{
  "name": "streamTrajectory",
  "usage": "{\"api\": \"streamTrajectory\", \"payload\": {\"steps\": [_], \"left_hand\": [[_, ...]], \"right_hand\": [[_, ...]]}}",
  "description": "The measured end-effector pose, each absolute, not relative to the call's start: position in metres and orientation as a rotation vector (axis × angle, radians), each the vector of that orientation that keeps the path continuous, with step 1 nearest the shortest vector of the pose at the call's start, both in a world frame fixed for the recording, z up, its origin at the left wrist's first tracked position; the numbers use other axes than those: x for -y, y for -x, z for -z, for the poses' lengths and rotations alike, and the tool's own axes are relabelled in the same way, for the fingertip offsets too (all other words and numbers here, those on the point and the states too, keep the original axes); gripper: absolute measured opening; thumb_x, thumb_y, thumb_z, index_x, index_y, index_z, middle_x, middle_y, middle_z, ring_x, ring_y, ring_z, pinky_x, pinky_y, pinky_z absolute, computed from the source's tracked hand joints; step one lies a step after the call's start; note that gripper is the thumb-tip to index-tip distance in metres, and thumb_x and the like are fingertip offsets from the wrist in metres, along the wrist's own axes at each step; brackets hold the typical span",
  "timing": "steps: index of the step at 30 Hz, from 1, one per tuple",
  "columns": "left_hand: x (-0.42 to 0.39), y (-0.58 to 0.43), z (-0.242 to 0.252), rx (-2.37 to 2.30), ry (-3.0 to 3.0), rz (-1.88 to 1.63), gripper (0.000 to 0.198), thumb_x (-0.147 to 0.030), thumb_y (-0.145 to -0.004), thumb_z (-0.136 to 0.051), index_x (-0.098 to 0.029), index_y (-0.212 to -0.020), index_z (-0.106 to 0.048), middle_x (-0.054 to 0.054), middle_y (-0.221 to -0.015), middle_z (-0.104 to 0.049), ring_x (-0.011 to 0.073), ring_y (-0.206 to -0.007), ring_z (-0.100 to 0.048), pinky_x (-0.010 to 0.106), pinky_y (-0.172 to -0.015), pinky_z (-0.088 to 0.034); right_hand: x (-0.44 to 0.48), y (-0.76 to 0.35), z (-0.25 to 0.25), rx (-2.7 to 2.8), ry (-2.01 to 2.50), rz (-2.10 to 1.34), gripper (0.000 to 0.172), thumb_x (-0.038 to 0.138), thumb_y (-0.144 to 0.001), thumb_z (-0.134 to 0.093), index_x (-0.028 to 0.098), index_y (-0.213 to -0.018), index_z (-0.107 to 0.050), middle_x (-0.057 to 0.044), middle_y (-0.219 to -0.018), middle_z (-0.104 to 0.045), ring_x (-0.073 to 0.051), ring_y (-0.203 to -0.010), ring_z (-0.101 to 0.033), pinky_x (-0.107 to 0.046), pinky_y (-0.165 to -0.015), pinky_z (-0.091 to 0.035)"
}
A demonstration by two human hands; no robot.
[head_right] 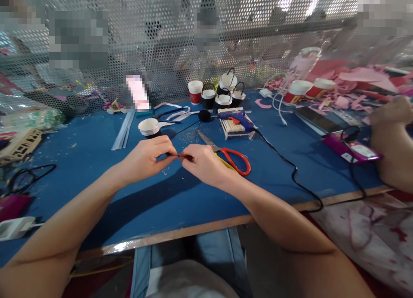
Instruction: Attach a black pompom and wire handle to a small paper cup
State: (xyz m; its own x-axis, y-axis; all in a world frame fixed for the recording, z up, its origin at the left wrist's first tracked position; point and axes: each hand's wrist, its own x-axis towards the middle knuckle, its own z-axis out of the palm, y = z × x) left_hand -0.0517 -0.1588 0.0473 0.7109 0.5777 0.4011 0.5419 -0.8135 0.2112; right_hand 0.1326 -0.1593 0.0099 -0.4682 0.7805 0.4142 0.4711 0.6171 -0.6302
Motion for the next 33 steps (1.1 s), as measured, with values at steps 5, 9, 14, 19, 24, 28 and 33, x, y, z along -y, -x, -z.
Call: {"api": "streamTrajectory", "payload": {"steps": [5,9,14,19,24,28,33], "left_hand": [[0.147,0.060,-0.047,-0.931,-2.605,-0.712,0.012,-0.020,-0.081,-0.053,-0.015,-0.074,-0.061,0.002,-0.073,-0.059,0.0098,-0.067,-0.052,0.022,-0.062,-0.042],[0.141,0.062,-0.042,-0.962,-2.399,-0.756,0.015,-0.026,-0.080,-0.055,-0.014,-0.074,-0.061,0.002,-0.071,-0.060,0.0079,-0.061,-0.051,0.019,-0.055,-0.040],[0.150,0.055,-0.041,-0.928,-2.548,-0.799,0.013,-0.021,-0.080,-0.054,-0.013,-0.071,-0.060,0.002,-0.069,-0.057,0.0084,-0.063,-0.051,0.020,-0.058,-0.041],[0.158,0.052,-0.047,-0.926,-2.775,-0.746,0.014,-0.019,-0.083,-0.050,-0.014,-0.075,-0.060,0.003,-0.074,-0.057,0.0104,-0.067,-0.051,0.023,-0.062,-0.041],[0.148,0.059,-0.047,-0.924,-2.629,-0.716,0.012,-0.019,-0.081,-0.052,-0.015,-0.075,-0.061,0.002,-0.074,-0.060,0.0098,-0.068,-0.052,0.022,-0.063,-0.041],[0.141,0.063,-0.042,-0.930,-2.379,-0.758,0.016,-0.028,-0.080,-0.055,-0.014,-0.074,-0.061,0.002,-0.071,-0.060,0.0080,-0.062,-0.051,0.020,-0.056,-0.041],[0.141,0.059,-0.035,-0.942,-2.283,-0.846,0.018,-0.030,-0.080,-0.055,-0.013,-0.075,-0.061,0.002,-0.070,-0.060,0.0073,-0.061,-0.050,0.018,-0.054,-0.039]], "right_hand": [[0.164,-0.133,-0.016,2.199,0.854,-0.718,0.015,0.019,-0.079,-0.053,0.015,-0.072,-0.065,-0.002,-0.068,-0.061,-0.009,-0.060,-0.051,-0.022,-0.058,-0.038],[0.161,-0.135,-0.018,1.946,0.970,-0.959,0.017,0.029,-0.078,-0.056,0.014,-0.076,-0.065,-0.002,-0.067,-0.060,-0.009,-0.057,-0.050,-0.022,-0.053,-0.039],[0.156,-0.134,-0.012,1.827,1.046,-0.915,0.019,0.030,-0.078,-0.055,0.014,-0.075,-0.064,-0.001,-0.065,-0.060,-0.009,-0.055,-0.049,-0.022,-0.051,-0.037],[0.158,-0.133,-0.009,2.114,0.966,-0.569,0.015,0.016,-0.078,-0.051,0.014,-0.070,-0.063,-0.001,-0.064,-0.058,-0.010,-0.059,-0.049,-0.022,-0.057,-0.036],[0.162,-0.133,-0.015,2.222,0.830,-0.649,0.015,0.017,-0.080,-0.052,0.015,-0.071,-0.063,-0.001,-0.067,-0.059,-0.009,-0.059,-0.050,-0.022,-0.058,-0.037],[0.162,-0.135,-0.019,1.995,0.918,-0.956,0.015,0.026,-0.080,-0.055,0.015,-0.077,-0.063,-0.001,-0.067,-0.058,-0.008,-0.056,-0.048,-0.022,-0.053,-0.038],[0.158,-0.138,-0.015,1.746,0.929,-1.197,0.020,0.032,-0.082,-0.052,0.014,-0.082,-0.060,0.001,-0.063,-0.052,-0.004,-0.044,-0.038,-0.020,-0.041,-0.030]]}}
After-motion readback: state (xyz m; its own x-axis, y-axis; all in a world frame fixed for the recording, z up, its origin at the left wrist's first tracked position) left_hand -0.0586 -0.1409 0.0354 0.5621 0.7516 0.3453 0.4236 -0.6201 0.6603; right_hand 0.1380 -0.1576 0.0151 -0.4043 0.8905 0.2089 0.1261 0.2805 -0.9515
